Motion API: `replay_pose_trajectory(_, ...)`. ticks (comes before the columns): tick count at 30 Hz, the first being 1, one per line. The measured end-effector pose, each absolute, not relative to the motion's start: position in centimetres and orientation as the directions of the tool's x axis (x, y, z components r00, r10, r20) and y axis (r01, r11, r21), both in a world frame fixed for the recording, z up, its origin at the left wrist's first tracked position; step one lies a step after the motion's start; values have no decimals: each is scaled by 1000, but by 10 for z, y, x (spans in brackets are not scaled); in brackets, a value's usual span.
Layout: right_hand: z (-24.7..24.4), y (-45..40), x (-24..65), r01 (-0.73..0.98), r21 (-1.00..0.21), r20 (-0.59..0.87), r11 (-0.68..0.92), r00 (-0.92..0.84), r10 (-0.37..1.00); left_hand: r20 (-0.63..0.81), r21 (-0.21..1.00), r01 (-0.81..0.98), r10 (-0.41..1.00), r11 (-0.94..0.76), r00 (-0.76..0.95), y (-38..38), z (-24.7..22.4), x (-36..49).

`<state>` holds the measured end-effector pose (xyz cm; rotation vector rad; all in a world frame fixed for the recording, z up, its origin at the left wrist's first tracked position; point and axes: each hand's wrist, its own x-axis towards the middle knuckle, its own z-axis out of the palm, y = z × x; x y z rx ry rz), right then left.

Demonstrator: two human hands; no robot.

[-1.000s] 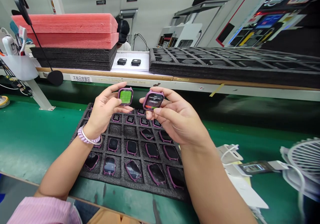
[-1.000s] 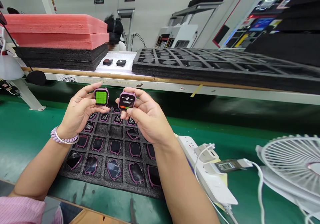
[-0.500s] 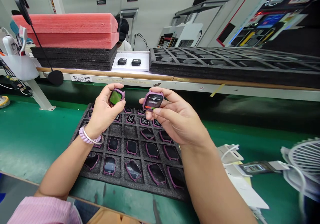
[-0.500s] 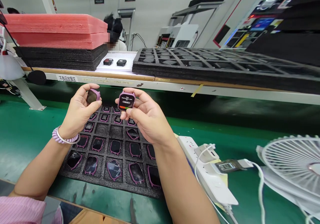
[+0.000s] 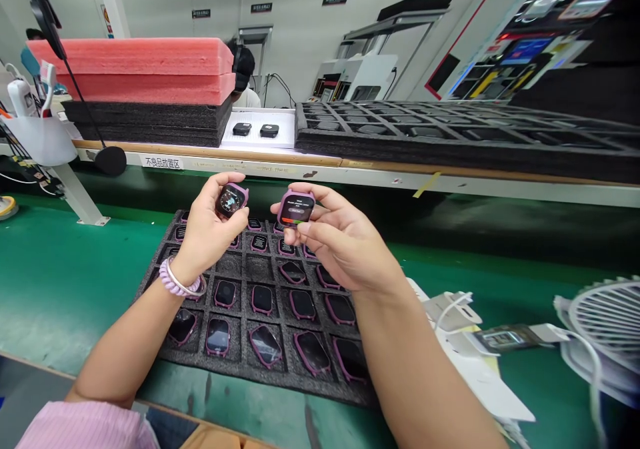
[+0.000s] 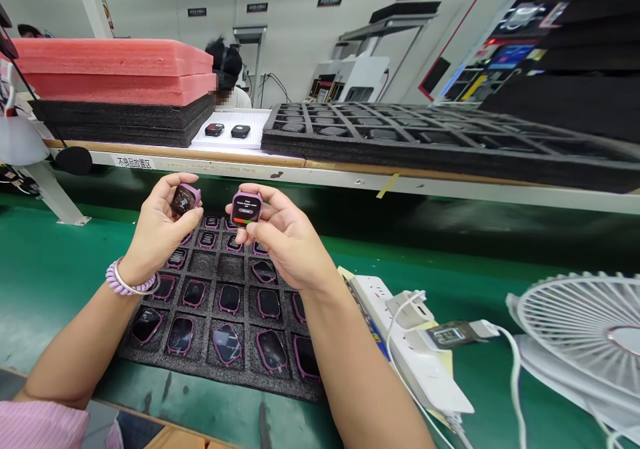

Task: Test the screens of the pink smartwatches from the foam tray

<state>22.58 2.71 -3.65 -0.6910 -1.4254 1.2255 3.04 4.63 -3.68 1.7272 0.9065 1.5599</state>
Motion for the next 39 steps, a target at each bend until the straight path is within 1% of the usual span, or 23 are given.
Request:
replay_pose_trajectory(11, -39, 30, 225, -261, -925, 344, 275, -274, 898, 566, 811, 129, 821, -570, 69, 46, -37, 31)
replay_pose_trajectory(18, -39, 30, 225, -189, -935, 344, 300, -273, 899, 571, 807, 131, 817, -576, 74, 47, -37, 31)
replay_pose_trajectory(23, -37, 29, 226, -190, -930, 360, 316, -281, 890, 560, 814, 134, 825, -565, 75, 46, -37, 31)
replay_pose_trajectory(27, -37, 28, 226, -154, -933, 357, 325, -283, 890, 559, 814, 143, 826, -563, 71, 47, -37, 31)
replay_pose_trajectory(35, -38, 28, 226, -183, -933, 352, 310, -278, 894, 563, 813, 132, 823, -567, 74, 46, -37, 31)
replay_pose_trajectory(39, -37, 28, 226, -167, -934, 351, 314, -281, 893, 549, 814, 177, 832, -553, 79, 45, -36, 31)
